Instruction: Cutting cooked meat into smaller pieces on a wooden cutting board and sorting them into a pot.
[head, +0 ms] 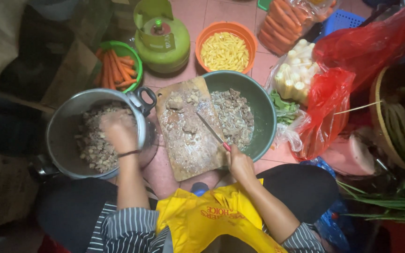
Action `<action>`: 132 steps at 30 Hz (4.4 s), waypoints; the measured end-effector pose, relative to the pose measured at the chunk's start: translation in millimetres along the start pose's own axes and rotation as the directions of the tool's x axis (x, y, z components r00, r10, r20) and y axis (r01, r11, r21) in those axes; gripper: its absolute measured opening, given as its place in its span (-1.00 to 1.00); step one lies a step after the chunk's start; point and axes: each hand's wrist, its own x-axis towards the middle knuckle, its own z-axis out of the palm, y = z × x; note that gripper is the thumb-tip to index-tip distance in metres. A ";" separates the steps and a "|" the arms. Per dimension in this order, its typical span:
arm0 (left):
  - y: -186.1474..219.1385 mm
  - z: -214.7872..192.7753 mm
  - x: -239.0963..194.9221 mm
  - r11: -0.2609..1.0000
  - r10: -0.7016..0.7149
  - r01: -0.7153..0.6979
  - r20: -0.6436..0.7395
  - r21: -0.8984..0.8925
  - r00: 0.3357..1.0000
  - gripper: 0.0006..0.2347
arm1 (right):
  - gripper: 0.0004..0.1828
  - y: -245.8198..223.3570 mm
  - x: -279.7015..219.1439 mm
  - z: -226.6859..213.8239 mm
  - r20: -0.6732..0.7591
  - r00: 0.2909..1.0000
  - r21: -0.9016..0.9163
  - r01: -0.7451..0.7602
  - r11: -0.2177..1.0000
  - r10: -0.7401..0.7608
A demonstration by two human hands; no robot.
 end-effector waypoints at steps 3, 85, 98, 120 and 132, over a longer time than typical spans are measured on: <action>2.4 106.0 -42.3 0.956 0.099 -0.004 0.309 -0.293 0.946 -0.81 | -0.71 5.0 3.6 9.4 0.023 0.998 -0.012 -0.054 0.998 0.054; 42.9 113.2 -151.2 0.866 0.003 0.281 0.565 -0.414 0.825 -0.64 | -0.74 30.5 -27.2 138.5 0.330 0.936 -0.169 -0.069 0.983 0.122; 46.5 124.0 -144.2 0.889 0.001 0.256 0.561 -0.379 0.828 -0.63 | -0.73 39.7 -27.9 135.3 0.324 0.937 -0.119 -0.093 0.989 0.127; 37.6 126.4 -149.3 0.856 0.047 0.213 0.482 -0.470 0.875 -0.67 | -0.75 5.9 -51.2 85.1 0.149 0.980 -0.011 -0.135 0.991 0.135; 43.6 124.9 -145.8 0.889 -0.014 0.264 0.554 -0.373 0.832 -0.66 | -0.77 -15.8 -67.5 66.2 0.136 0.991 -0.133 -0.003 0.991 0.021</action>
